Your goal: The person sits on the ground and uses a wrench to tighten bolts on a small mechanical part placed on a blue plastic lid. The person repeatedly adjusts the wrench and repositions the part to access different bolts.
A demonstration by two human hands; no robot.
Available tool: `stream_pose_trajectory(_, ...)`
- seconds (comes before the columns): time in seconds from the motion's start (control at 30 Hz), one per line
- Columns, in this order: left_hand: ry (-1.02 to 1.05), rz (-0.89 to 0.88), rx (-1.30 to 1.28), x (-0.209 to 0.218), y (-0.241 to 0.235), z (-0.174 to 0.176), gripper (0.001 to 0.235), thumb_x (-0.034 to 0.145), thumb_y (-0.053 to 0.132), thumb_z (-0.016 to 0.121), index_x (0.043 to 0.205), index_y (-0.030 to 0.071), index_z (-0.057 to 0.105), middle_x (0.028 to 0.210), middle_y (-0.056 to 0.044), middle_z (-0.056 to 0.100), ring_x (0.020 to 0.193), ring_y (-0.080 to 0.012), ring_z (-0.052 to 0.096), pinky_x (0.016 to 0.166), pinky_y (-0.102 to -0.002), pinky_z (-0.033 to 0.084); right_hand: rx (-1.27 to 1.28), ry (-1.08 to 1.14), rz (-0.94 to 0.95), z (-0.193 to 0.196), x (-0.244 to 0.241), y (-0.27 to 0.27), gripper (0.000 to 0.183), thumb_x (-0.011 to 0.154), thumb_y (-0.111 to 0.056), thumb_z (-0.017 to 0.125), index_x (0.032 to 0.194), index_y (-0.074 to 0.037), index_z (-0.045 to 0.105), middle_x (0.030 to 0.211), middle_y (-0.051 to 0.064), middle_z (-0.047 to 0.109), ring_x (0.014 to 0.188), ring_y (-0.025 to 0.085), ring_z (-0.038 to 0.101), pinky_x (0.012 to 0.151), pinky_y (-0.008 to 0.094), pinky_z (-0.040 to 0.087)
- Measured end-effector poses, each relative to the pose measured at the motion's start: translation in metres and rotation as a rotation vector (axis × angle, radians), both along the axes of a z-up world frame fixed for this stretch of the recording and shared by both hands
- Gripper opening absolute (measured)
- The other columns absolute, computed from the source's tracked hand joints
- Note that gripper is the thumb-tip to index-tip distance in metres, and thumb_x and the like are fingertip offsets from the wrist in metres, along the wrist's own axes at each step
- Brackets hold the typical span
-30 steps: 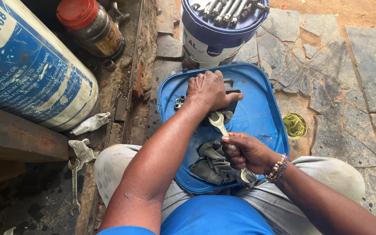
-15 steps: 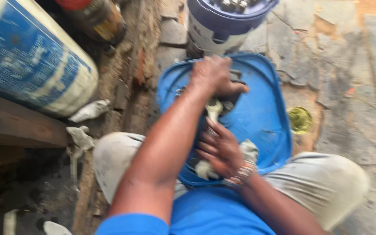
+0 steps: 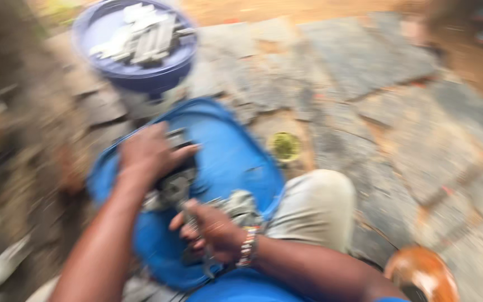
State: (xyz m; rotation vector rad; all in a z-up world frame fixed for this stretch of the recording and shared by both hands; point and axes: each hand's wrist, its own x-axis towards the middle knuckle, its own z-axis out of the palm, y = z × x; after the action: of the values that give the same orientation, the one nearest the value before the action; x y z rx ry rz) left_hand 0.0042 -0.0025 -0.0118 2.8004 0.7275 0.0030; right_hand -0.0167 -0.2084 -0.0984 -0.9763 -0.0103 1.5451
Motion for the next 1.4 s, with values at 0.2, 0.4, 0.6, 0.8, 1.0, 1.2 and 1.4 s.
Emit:
stream_pose_trajectory(0.2, 0.132, 0.096, -0.036, -0.001, -0.006, 0.011, 0.091, 0.072, 0.085, 0.069, 0.116, 0.005, 0.069, 0.119, -0.022, 0.072, 0.113, -0.0406, 0.069, 0.093, -0.052, 0.056, -0.11, -0.64, 0.206, 0.007, 0.022, 0.001, 0.034, 0.106, -0.036, 0.056, 0.104, -0.003, 0.064, 0.073, -0.002, 0.06, 0.053, 0.007, 0.057, 0.046, 0.024, 0.046)
stream_pose_trajectory(0.4, 0.125, 0.136, -0.058, -0.003, -0.008, 0.013, 0.094, 0.075, 0.085, 0.067, 0.12, 0.003, 0.069, 0.119, -0.025, 0.072, 0.116, -0.0414, 0.069, 0.095, -0.053, 0.055, -0.092, -0.685, 0.264, 0.023, 0.04, 0.014, 0.027, 0.103, -0.025, 0.053, 0.116, -0.004, 0.064, 0.072, 0.001, 0.064, 0.051, 0.008, 0.061, 0.046, 0.025, 0.053)
stream_pose_trajectory(0.6, 0.16, 0.159, -0.063, -0.002, -0.001, 0.003, 0.095, 0.076, 0.085, 0.066, 0.125, 0.004, 0.068, 0.118, -0.024, 0.073, 0.116, -0.0408, 0.069, 0.094, -0.054, 0.056, -0.067, -0.71, 0.257, 0.027, 0.041, 0.022, 0.04, 0.105, -0.027, 0.052, 0.14, -0.007, 0.053, 0.066, 0.001, 0.06, 0.047, 0.009, 0.058, 0.043, 0.025, 0.05)
stream_pose_trajectory(0.8, 0.192, 0.2, -0.084, 0.003, 0.003, -0.002, 0.095, 0.076, 0.085, 0.065, 0.125, 0.003, 0.069, 0.118, -0.023, 0.073, 0.116, -0.041, 0.069, 0.096, -0.054, 0.056, -0.01, -0.603, 0.261, 0.027, 0.05, 0.017, 0.052, 0.105, -0.02, 0.048, 0.155, -0.012, 0.039, 0.067, 0.0, 0.061, 0.045, 0.006, 0.057, 0.041, 0.022, 0.049)
stream_pose_trajectory(1.0, 0.213, 0.235, -0.086, 0.005, 0.008, -0.011, 0.099, 0.08, 0.086, 0.062, 0.129, 0.001, 0.067, 0.116, -0.025, 0.074, 0.114, -0.042, 0.07, 0.095, -0.056, 0.055, 0.132, -0.442, 0.249, 0.018, 0.065, 0.016, 0.056, 0.106, -0.018, 0.05, 0.158, -0.007, 0.034, 0.079, 0.002, 0.067, 0.049, 0.006, 0.058, 0.04, 0.022, 0.048)
stream_pose_trajectory(1.2, 0.192, 0.227, -0.083, 0.005, 0.007, -0.012, 0.099, 0.079, 0.087, 0.063, 0.129, 0.001, 0.066, 0.116, -0.026, 0.072, 0.113, -0.0428, 0.069, 0.093, -0.055, 0.056, 0.202, -0.323, 0.243, 0.003, 0.077, 0.013, 0.057, 0.107, -0.017, 0.053, 0.159, -0.005, 0.034, 0.08, 0.003, 0.065, 0.05, 0.006, 0.055, 0.042, 0.022, 0.045)
stream_pose_trajectory(1.4, 0.201, 0.24, -0.085, 0.006, 0.001, -0.006, 0.098, 0.078, 0.086, 0.064, 0.127, 0.001, 0.068, 0.115, -0.026, 0.073, 0.114, -0.042, 0.069, 0.093, -0.054, 0.056, 0.193, -0.351, 0.325, -0.001, 0.088, 0.009, 0.057, 0.105, -0.017, 0.053, 0.158, -0.008, 0.035, 0.075, 0.0, 0.061, 0.048, 0.005, 0.053, 0.04, 0.021, 0.043)
